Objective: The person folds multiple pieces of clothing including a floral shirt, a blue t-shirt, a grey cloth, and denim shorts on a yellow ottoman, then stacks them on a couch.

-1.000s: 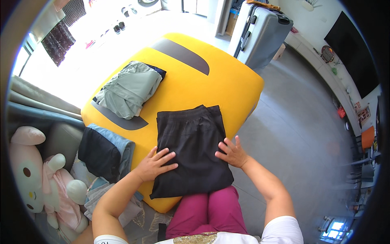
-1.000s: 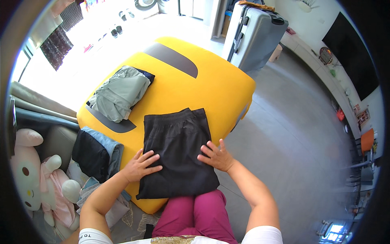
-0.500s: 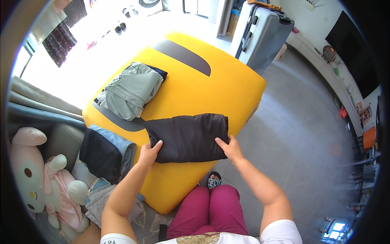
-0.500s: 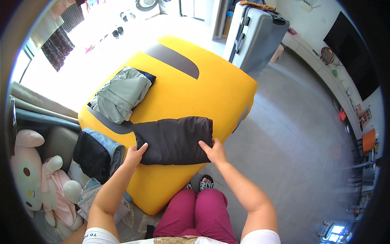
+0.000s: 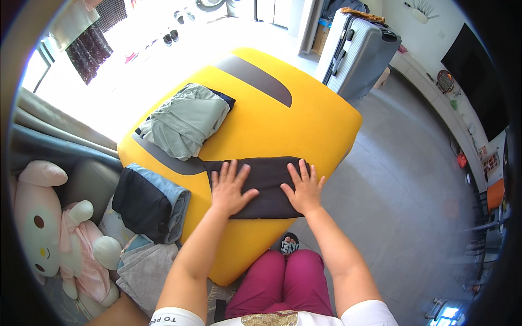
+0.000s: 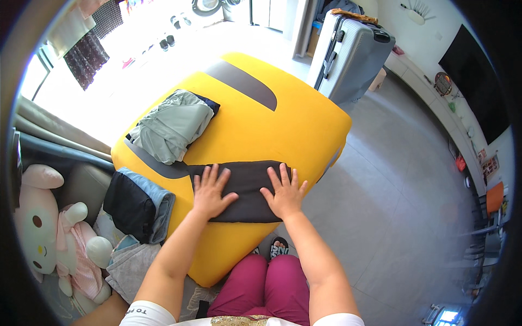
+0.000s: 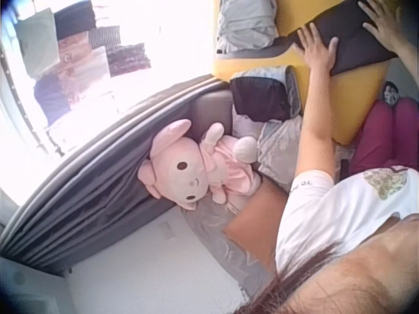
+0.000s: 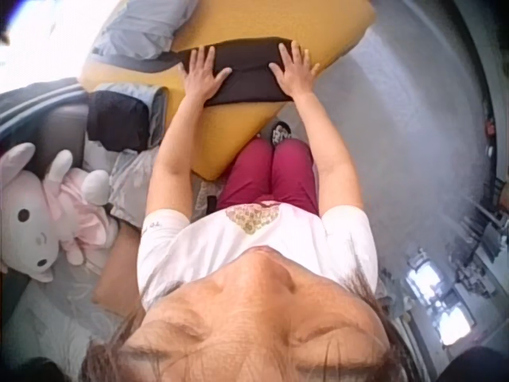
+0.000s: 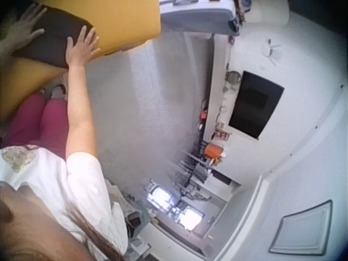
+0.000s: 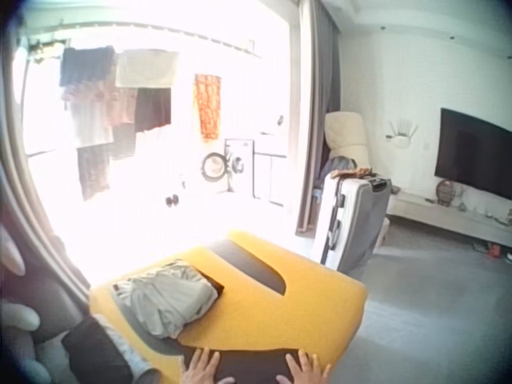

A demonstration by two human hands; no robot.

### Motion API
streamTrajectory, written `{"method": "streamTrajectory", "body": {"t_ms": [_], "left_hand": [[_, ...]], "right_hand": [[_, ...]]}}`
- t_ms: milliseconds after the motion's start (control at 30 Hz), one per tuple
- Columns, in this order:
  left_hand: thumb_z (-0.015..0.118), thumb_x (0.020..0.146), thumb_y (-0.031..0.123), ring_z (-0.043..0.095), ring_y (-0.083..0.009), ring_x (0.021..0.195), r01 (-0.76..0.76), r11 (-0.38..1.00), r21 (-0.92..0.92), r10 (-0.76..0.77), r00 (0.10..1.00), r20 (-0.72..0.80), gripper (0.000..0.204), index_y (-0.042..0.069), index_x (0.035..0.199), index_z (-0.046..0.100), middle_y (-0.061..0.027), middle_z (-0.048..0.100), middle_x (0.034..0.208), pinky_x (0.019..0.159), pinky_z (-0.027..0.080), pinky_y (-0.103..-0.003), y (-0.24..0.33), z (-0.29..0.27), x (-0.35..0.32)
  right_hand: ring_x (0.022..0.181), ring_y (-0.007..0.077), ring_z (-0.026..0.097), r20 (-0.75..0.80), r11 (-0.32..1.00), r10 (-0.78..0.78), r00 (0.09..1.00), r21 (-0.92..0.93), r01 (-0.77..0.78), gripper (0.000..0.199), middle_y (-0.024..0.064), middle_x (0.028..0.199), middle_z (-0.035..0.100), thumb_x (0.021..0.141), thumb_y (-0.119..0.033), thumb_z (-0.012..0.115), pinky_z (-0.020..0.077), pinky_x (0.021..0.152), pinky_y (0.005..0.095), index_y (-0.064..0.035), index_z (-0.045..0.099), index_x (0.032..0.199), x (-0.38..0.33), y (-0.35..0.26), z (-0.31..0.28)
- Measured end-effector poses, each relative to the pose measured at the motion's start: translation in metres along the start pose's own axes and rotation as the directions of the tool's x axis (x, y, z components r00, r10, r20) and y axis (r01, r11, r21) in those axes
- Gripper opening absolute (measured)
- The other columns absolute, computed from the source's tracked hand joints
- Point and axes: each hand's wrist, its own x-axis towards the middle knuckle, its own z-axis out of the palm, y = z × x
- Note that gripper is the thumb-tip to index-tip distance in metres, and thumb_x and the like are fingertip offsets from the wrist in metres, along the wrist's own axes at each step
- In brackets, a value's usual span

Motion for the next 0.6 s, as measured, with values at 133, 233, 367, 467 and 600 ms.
{"method": "streamTrajectory", "body": {"t_ms": [133, 233, 367, 467, 600], "left_hand": [[0.046, 0.088, 0.055, 0.010, -0.0276, 0.143, 0.257, 0.963, 0.082, -0.260, 0.965, 0.038, 0.068, 0.020, 0.145, 0.030, -0.0063, 0.018, 0.154, 0.110, 0.004, -0.060, -0.028, -0.002, 0.002], [0.048, 0.090, 0.047, 0.010, -0.0287, 0.143, 0.195, 0.974, 0.113, -0.172, 0.967, -0.189, 0.061, 0.020, 0.143, 0.034, -0.0061, 0.020, 0.153, 0.109, 0.008, -0.062, 0.000, -0.008, 0.009], [0.051, 0.089, 0.041, 0.016, -0.0322, 0.141, -0.066, 0.998, -0.012, 0.065, 0.994, -0.091, 0.057, 0.022, 0.141, 0.037, -0.0079, 0.023, 0.152, 0.107, 0.014, -0.062, 0.034, 0.016, 0.004], [0.046, 0.090, 0.048, 0.015, -0.0316, 0.141, 0.107, 0.994, -0.006, -0.107, 0.992, -0.061, 0.063, 0.019, 0.144, 0.031, -0.0068, 0.021, 0.153, 0.109, 0.013, -0.058, 0.006, 0.020, 0.001], [0.040, 0.092, 0.050, 0.014, -0.0301, 0.142, 0.269, 0.961, 0.069, -0.268, 0.963, -0.032, 0.066, 0.016, 0.146, 0.026, -0.0060, 0.018, 0.154, 0.110, 0.013, -0.059, -0.030, 0.020, -0.011]], "right_hand": [[0.136, 0.0398, 0.021, -0.050, 0.987, 0.149, 0.988, -0.046, -0.151, 0.065, 0.0104, 0.149, 0.026, 0.084, -0.051, 0.055, 0.0202, 0.099, 0.0713, -0.0285, 0.033, 0.142, 0.004, 0.008, 0.019], [0.135, 0.0405, 0.022, -0.147, 0.993, 0.084, 0.986, -0.065, -0.095, 0.061, 0.0116, 0.146, 0.029, 0.083, -0.048, 0.058, 0.0211, 0.097, 0.0719, -0.0245, 0.040, 0.137, 0.017, -0.038, -0.032], [0.138, 0.0340, 0.020, -0.058, 0.977, -0.202, 0.978, 0.049, 0.205, 0.052, 0.0085, 0.148, 0.029, 0.090, -0.038, 0.053, 0.0199, 0.107, 0.0592, -0.0250, 0.039, 0.139, 0.016, -0.049, 0.006], [0.139, 0.0320, 0.021, -0.059, 0.997, -0.080, 0.995, 0.017, 0.081, 0.056, 0.0111, 0.150, 0.025, 0.093, -0.043, 0.047, 0.0174, 0.110, 0.0542, -0.0240, 0.033, 0.143, 0.010, -0.028, 0.016], [0.139, 0.0316, 0.020, -0.023, 0.994, 0.092, 0.995, -0.057, -0.093, 0.063, 0.0110, 0.151, 0.022, 0.093, -0.049, 0.041, 0.0159, 0.110, 0.0570, -0.0178, 0.026, 0.145, 0.010, -0.028, 0.012]]}}
